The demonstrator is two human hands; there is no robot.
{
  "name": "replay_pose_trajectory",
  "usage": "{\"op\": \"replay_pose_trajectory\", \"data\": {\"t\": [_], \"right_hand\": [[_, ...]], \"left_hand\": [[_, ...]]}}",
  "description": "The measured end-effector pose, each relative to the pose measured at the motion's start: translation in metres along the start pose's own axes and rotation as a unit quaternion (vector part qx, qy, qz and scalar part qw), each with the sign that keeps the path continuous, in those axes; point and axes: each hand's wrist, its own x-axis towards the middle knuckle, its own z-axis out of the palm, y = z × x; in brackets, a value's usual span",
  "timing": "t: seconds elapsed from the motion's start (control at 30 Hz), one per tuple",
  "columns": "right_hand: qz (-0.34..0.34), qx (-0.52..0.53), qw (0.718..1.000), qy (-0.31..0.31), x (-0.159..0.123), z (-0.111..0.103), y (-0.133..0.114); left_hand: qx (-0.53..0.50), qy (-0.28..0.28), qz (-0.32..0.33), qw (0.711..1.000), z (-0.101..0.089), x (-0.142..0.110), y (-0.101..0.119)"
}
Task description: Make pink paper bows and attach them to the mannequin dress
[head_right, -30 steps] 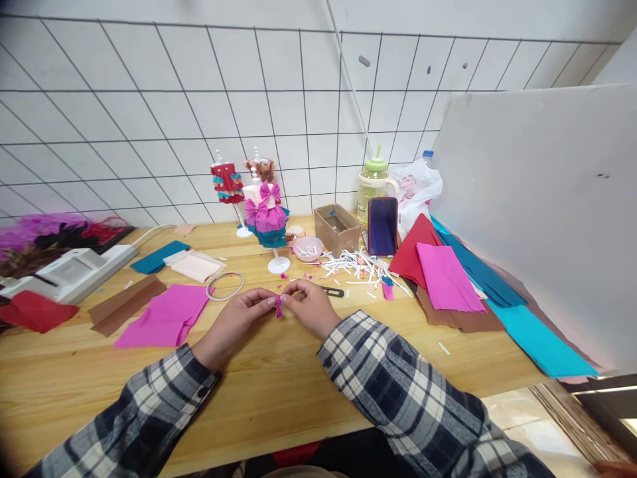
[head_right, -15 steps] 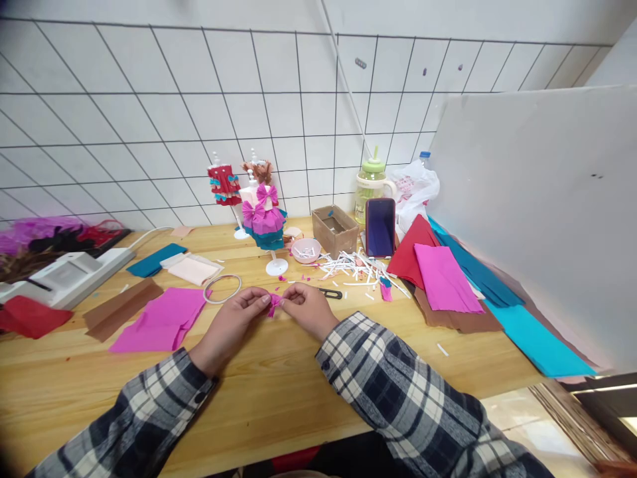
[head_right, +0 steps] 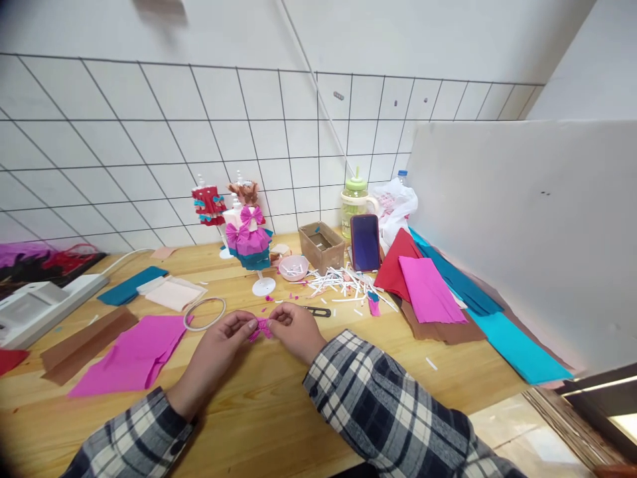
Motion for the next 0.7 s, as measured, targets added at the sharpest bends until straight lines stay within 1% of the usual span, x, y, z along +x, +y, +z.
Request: {"op": "replay_pose_trajectory", "data": {"t": [0.07, 0.23, 0.33, 0.37, 0.5, 0.6, 0.7], "right_hand": [[0.002, 0.003, 1.0, 0.002, 0.0005, -0.0001, 0.001], [-0.005, -0.002, 1.0, -0.008, -0.002, 0.0012, 0.0011], [0.001, -0.02, 1.0, -0.017, -0.0018, -0.0002, 0.0021], [0.0, -0.017, 1.0, -0.016, -0.0014, -0.0008, 0.0026], [-0.023, 0.013, 1.0, 0.0, -0.0003, -0.0006, 0.0041], [-0.034, 0.025, 0.999, -0.003, -0.0005, 0.0008, 0.0047], [-0.026, 0.003, 1.0, -0.009, -0.0006, 0.0003, 0.0049]], "left_hand": [[0.004, 0.006, -0.001, 1.0, 0.0002, 0.0002, -0.0004], [-0.006, -0.002, -0.008, 1.0, 0.0002, 0.0007, -0.002], [-0.031, 0.014, -0.016, 0.999, -0.0004, -0.0006, -0.0015], [-0.045, 0.009, -0.022, 0.999, -0.0003, -0.0013, -0.0011], [-0.093, -0.047, -0.04, 0.994, 0.0028, -0.0038, 0.0], [-0.101, -0.046, -0.046, 0.993, 0.0058, -0.0036, -0.0014], [-0.096, -0.054, -0.051, 0.993, 0.0063, -0.0029, -0.0022]]}}
